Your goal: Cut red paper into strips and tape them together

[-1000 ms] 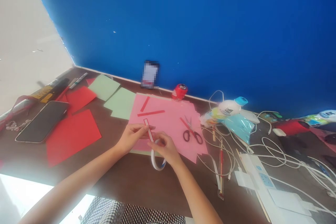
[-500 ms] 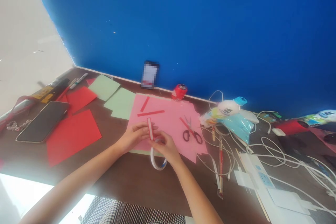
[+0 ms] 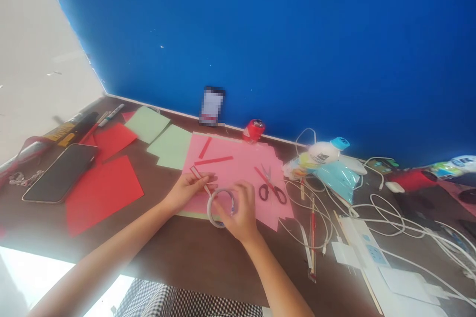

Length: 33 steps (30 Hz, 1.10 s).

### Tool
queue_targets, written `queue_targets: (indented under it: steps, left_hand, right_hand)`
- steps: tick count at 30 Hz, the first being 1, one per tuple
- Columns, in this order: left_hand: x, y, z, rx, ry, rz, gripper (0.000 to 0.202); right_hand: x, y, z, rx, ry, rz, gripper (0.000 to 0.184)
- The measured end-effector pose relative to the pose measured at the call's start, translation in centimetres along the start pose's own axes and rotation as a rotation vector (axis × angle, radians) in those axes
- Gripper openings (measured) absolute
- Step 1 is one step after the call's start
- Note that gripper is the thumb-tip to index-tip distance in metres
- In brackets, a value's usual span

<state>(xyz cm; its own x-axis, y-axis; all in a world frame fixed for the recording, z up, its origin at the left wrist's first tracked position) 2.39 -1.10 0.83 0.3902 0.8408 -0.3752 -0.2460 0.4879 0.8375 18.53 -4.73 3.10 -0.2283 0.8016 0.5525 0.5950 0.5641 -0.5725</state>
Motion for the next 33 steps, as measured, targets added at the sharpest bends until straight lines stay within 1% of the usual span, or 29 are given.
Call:
queue_targets:
  steps: [2, 4, 5, 7, 10, 12, 15, 17, 20, 25, 30, 33]
  left_hand:
    - [0.0, 0.2, -0.2, -0.011, 0.037, 0.019, 0.04]
    - [0.0, 0.4, -0.4, -0.029, 0.079, 0.039, 0.041]
    - [0.0, 0.5, -0.5, -0.045, 0.097, 0.05, 0.041]
    - [0.1, 0.6, -0.6, -0.085, 0.131, 0.075, 0.04]
    - [0.1, 0.9, -0.8, -0.139, 0.173, 0.11, 0.038]
    - [0.0, 1.1, -0.7, -0.16, 0.18, 0.118, 0.036]
    - [-0.2, 1.3, -0.6, -0.166, 0.183, 0.108, 0.035]
    - [-0.3, 1.3, -0.5, -0.162, 0.194, 0.101, 0.036]
    - [-0.3, 1.3, -0.6, -0.161, 0.201, 0.1, 0.036]
    - [-0.2, 1.4, -0.8, -0.17, 0.16, 0.09, 0.035]
    - [0.0, 1.2, -0.9, -0.234, 0.14, 0.072, 0.037]
    - [0.1, 0.8, -0.4, -0.27, 0.074, 0.06, 0.042]
  right_hand:
    - [-0.5, -0.5, 0.5, -0.066, -0.083, -0.056, 0.041]
    - [-1.0, -0.6, 1.4, -0.086, -0.189, -0.041, 0.049]
    - [-1.2, -0.5, 1.9, -0.081, -0.23, -0.029, 0.048]
    - [-1.5, -0.2, 2.4, -0.043, -0.271, -0.008, 0.04]
    - [-1.4, 0.3, 2.4, 0.045, -0.248, 0.0, 0.034]
    - [-1.2, 0.3, 2.0, 0.063, -0.22, -0.054, 0.033]
    - [-1.0, 0.0, 1.6, -0.037, -0.223, -0.163, 0.033]
    - [-1.0, 0.0, 1.4, -0.123, -0.235, -0.192, 0.034]
    - [-1.0, 0.2, 1.3, -0.186, -0.231, -0.216, 0.034]
    - [-1.0, 0.3, 1.0, -0.235, -0.227, -0.264, 0.037]
    - [-0.9, 0.2, 0.7, -0.22, -0.198, -0.31, 0.041]
    - [-0.8, 0.3, 0.5, -0.213, -0.148, -0.326, 0.044]
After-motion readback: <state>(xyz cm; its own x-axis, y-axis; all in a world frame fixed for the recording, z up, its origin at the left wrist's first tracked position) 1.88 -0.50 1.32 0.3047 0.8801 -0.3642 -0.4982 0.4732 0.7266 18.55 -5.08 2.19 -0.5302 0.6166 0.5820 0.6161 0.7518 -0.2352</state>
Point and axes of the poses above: each hand's wrist, its own x-axis towards the middle knuckle, its own z-axis out of the palm, y = z × x, the point moved 3 cm from there along x, towards the middle knuckle, and after that the axes turned 11 degrees about -z, right-handed, at the moved point
